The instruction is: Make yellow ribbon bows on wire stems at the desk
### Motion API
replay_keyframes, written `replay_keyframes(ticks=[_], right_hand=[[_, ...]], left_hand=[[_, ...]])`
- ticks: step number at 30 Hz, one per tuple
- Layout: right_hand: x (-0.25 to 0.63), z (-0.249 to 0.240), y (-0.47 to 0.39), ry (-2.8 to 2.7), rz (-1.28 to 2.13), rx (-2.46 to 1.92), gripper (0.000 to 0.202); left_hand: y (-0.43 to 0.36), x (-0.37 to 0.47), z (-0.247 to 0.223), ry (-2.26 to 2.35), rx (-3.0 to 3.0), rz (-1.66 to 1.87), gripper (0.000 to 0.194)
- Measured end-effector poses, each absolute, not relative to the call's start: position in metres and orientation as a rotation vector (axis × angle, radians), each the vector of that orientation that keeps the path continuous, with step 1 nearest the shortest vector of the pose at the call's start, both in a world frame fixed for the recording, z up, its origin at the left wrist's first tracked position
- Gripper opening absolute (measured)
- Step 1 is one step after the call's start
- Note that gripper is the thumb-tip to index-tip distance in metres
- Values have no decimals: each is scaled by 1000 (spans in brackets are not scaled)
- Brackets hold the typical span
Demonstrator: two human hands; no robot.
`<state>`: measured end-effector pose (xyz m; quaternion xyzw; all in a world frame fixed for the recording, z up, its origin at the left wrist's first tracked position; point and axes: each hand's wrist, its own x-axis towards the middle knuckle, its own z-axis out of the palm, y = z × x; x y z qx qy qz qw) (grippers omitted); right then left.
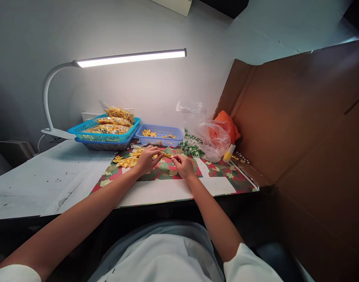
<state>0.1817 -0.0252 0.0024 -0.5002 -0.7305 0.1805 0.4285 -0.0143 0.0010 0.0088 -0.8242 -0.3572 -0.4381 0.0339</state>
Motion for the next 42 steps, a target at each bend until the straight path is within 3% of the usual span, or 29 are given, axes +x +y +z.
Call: replay_keyframes(ticks=[42], right_hand=[[185,-2,-22,-1804,599,-1218,21]], left_hand=[[0,-15,10,-1117,-2572,-1334,37]])
